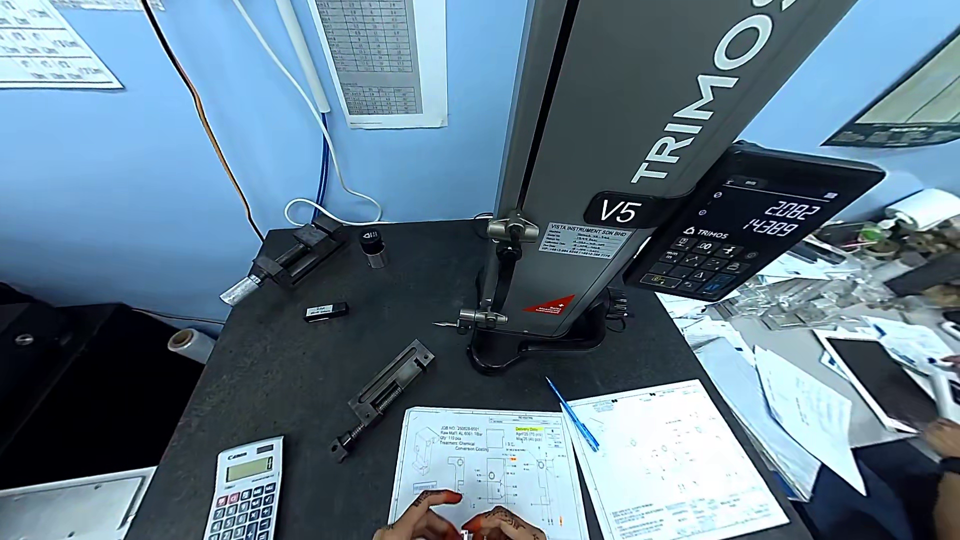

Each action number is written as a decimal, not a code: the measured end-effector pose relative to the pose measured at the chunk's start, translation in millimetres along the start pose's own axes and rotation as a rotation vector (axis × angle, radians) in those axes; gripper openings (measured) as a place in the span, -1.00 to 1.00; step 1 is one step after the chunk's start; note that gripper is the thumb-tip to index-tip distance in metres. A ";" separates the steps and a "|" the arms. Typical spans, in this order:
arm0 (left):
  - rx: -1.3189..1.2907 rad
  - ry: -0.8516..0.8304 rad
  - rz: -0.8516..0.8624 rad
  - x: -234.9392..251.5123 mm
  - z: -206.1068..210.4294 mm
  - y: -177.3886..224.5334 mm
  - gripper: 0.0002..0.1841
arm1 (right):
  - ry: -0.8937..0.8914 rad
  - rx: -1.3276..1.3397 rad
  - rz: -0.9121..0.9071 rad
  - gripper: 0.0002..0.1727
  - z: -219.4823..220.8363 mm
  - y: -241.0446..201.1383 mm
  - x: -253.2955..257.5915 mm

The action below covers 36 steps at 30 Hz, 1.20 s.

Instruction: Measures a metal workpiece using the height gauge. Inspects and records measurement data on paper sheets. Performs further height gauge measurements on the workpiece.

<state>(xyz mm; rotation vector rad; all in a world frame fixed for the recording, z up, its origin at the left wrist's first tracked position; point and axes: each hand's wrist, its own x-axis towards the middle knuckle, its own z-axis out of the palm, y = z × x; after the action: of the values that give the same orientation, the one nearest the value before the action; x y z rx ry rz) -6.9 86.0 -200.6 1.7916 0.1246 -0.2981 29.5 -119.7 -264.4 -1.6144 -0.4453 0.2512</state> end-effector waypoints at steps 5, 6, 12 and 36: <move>0.701 0.514 0.262 59.2 -27.5 -20.6 -0.62 | 0.062 -0.250 -0.032 -0.75 -23.3 -6.8 9.7; 0.792 0.610 0.306 78.2 -35.4 -27.3 -0.59 | 0.066 -0.323 -0.035 -0.75 -29.2 -7.8 11.9; 1.023 0.616 0.101 144.4 -62.8 -45.0 -0.40 | 0.055 -0.660 -0.009 -0.68 -62.0 -19.6 25.3; 0.116 0.033 0.064 35.8 -11.2 3.8 -0.68 | -0.275 -1.082 0.083 -0.67 -48.5 -62.5 19.0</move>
<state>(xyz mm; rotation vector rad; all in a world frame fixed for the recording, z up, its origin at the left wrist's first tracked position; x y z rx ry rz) 30.0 93.3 -204.2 1.9120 0.0744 -0.2344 58.5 -152.5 -195.9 -2.6738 -0.8043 0.3203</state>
